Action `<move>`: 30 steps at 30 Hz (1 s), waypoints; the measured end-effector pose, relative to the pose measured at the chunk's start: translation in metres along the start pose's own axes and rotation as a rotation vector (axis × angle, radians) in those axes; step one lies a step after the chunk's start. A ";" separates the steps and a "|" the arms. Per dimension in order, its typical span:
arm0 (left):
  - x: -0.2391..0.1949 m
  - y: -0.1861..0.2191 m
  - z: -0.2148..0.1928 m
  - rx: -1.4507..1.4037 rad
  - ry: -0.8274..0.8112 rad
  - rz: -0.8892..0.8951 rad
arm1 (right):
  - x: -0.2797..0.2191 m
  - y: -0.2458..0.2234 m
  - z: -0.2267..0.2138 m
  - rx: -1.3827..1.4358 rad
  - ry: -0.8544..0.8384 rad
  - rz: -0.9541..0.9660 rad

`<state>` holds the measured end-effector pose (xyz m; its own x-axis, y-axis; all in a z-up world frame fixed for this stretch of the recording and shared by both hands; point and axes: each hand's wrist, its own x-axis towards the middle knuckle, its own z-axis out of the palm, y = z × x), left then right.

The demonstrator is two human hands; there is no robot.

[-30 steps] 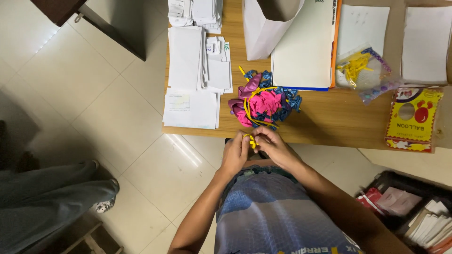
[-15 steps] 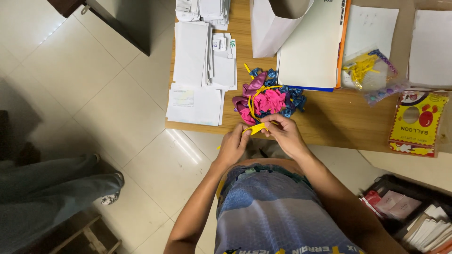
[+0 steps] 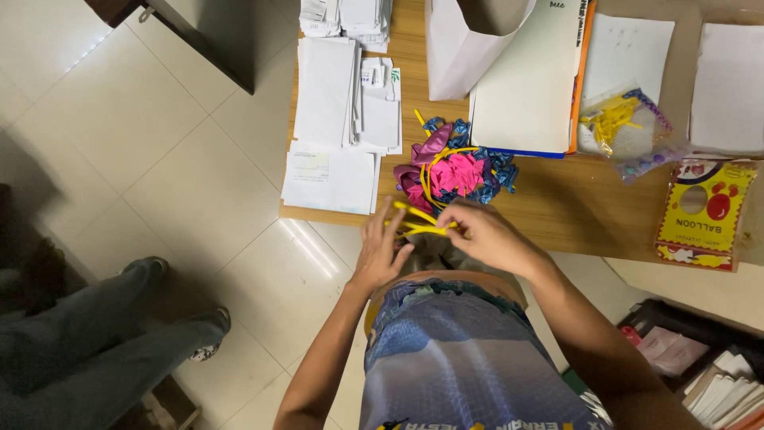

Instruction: The person stands at a table and repeatedly picks up yellow balloon strings from a pile of colorful balloons. They tie the strings into knots by hand and place the tied strings into a clear plastic bag on the table.

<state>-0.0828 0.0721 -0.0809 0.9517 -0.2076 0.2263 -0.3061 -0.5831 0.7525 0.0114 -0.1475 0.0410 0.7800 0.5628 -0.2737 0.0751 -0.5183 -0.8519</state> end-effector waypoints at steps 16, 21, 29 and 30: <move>0.000 0.033 0.051 -0.674 -0.138 -0.325 | 0.021 -0.048 -0.067 -0.308 -0.269 -0.249; 0.006 0.037 0.045 -0.686 -0.125 -0.268 | 0.025 -0.041 -0.078 -0.276 -0.303 -0.249; -0.029 0.008 0.049 -0.724 -0.033 -0.240 | 0.031 -0.021 -0.021 -0.315 -0.361 -0.277; -0.037 0.006 0.047 -0.729 -0.047 -0.240 | 0.031 -0.019 -0.016 -0.310 -0.353 -0.265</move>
<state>-0.1209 0.0395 -0.1142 0.9829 -0.1838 -0.0094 0.0180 0.0457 0.9988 0.0444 -0.1304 0.0562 0.4575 0.8544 -0.2462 0.4623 -0.4651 -0.7550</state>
